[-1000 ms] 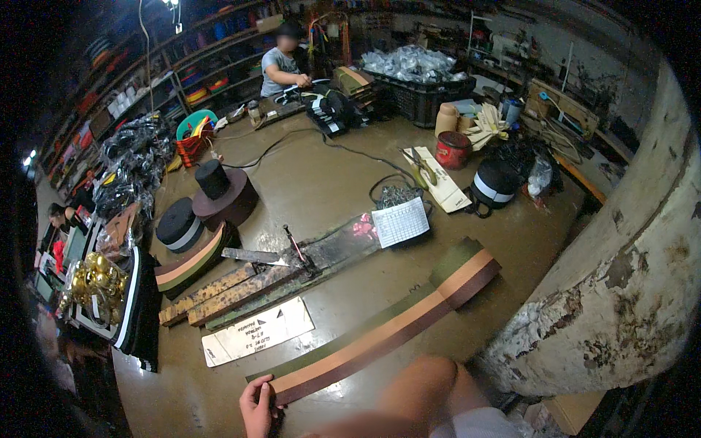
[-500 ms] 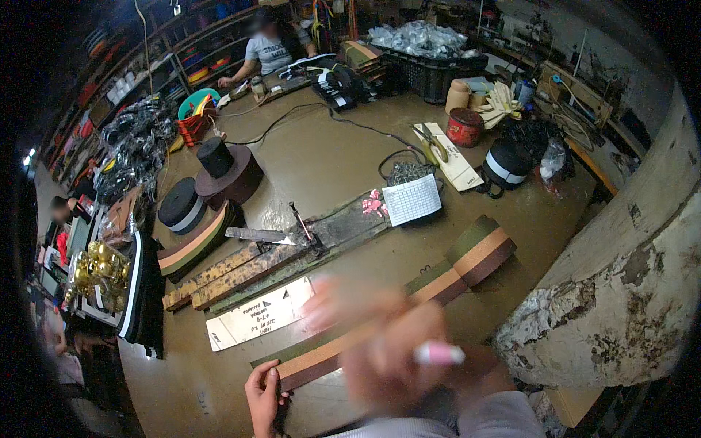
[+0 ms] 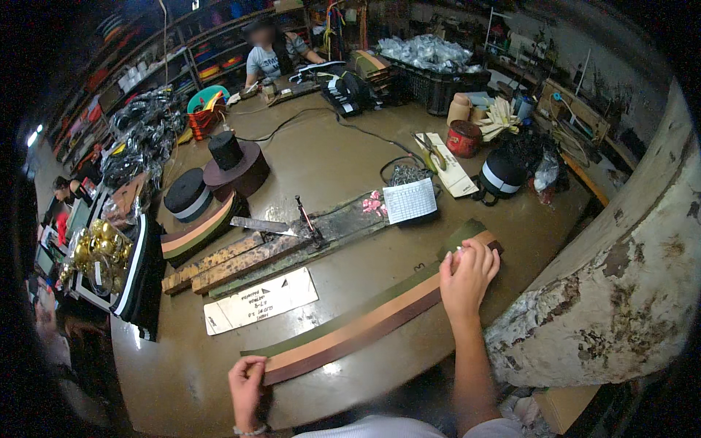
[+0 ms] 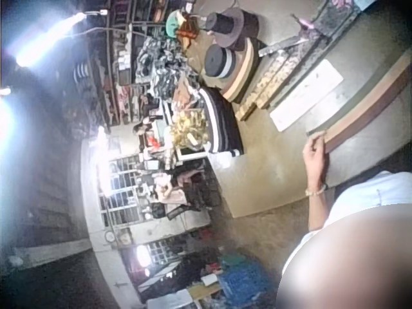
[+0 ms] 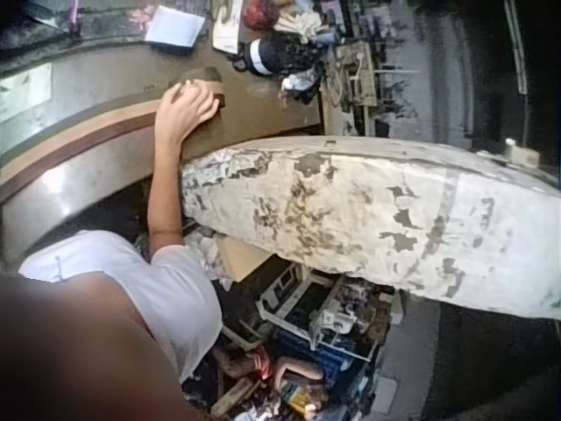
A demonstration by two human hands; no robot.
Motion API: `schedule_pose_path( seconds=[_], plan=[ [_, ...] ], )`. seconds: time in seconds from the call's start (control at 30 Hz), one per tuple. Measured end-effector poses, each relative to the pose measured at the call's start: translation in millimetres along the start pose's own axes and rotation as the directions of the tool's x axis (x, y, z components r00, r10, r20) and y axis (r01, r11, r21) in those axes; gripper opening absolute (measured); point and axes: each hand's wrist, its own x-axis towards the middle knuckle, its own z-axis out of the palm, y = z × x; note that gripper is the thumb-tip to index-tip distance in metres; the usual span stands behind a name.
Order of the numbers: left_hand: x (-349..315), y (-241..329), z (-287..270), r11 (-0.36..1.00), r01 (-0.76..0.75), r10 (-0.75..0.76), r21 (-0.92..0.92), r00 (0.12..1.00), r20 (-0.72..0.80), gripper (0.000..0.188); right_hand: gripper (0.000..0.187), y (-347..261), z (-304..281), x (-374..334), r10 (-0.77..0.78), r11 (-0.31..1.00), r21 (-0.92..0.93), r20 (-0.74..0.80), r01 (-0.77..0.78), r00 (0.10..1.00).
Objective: The person measures and marks a multi-colored fabric strip using a paper template and a white marker, then wraps the strip around a hat base to form a band. They handle a blue ribbon and other materials on the table while working.
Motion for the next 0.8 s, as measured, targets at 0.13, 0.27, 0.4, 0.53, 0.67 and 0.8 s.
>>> schedule_pose_path(
  seconds=[0.13,0.27,0.4,0.53,0.67,0.8],
  plan=[
    [-3,-15,-57,0.995,0.07,-0.057,0.072,0.985,-0.163,0.008,0.033,-14,-8,2,-0.054,0.998,-0.027,0.076,0.056,0.996],
    [-7,-32,-108,0.995,0.071,-0.044,0.068,0.942,-0.332,0.008,0.046,-30,-17,-2,0.02,0.986,0.161,0.102,-0.036,0.995],
    [-9,-55,-122,0.98,0.036,0.044,0.193,0.917,-0.396,0.01,0.054,-19,-18,12,0.301,0.862,0.337,0.258,-0.378,0.918],
    [-6,-73,-125,0.972,0.035,0.068,0.232,0.906,-0.419,0.013,0.043,14,-9,30,0.543,0.716,0.463,0.102,-0.523,0.834],
    [-3,-78,-133,0.986,0.025,0.041,0.162,0.922,-0.386,0.015,0.044,36,8,23,0.342,0.879,0.314,0.113,-0.36,0.933],
    [-3,-72,-137,1.0,0.003,0.0,0.009,0.929,-0.371,0.019,0.047,52,21,24,0.133,0.989,0.079,-0.128,-0.123,0.983]
  ],
)
